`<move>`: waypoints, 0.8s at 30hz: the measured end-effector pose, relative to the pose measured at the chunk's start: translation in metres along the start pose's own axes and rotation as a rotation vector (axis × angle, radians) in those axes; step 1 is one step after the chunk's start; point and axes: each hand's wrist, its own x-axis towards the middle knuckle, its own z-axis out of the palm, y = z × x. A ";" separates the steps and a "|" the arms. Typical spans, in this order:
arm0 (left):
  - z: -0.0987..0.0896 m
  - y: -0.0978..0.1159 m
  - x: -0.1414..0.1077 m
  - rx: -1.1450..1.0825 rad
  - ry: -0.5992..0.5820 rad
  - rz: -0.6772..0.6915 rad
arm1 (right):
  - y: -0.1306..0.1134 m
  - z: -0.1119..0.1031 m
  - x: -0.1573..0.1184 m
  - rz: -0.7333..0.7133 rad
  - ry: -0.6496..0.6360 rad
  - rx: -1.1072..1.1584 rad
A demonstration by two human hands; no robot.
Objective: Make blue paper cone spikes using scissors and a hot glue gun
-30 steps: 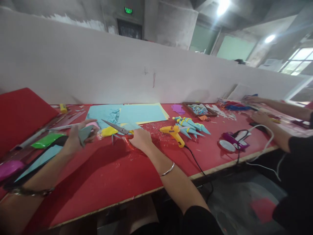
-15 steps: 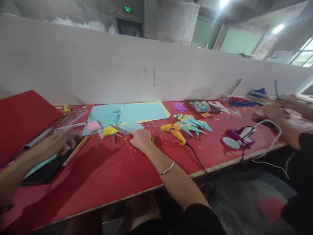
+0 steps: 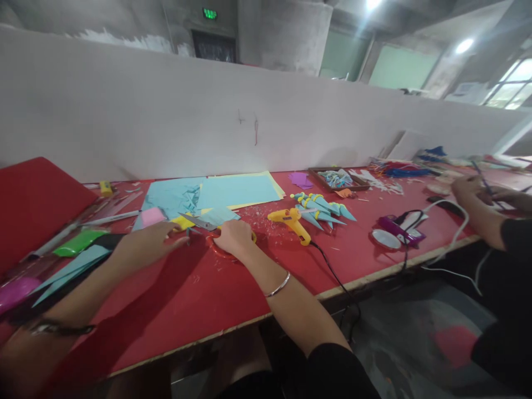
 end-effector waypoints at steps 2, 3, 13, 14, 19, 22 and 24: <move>0.015 0.011 0.007 0.032 -0.060 0.013 | 0.001 0.000 0.001 0.008 0.016 0.026; 0.021 0.013 0.009 0.038 -0.081 0.021 | 0.002 0.000 0.002 0.017 0.022 0.038; 0.013 -0.024 0.046 -0.115 -0.080 -0.008 | 0.001 -0.002 0.008 0.066 0.064 0.170; 0.010 -0.032 0.053 -0.131 -0.055 -0.044 | 0.001 -0.003 0.008 0.070 0.077 0.200; 0.012 -0.063 0.088 -0.222 -0.015 -0.175 | 0.002 -0.009 0.006 0.112 0.109 0.339; 0.019 -0.070 0.104 -0.257 -0.023 -0.129 | 0.002 -0.009 0.006 0.124 0.130 0.345; 0.022 -0.070 0.110 -0.247 -0.054 -0.063 | 0.002 -0.007 0.007 0.102 0.149 0.343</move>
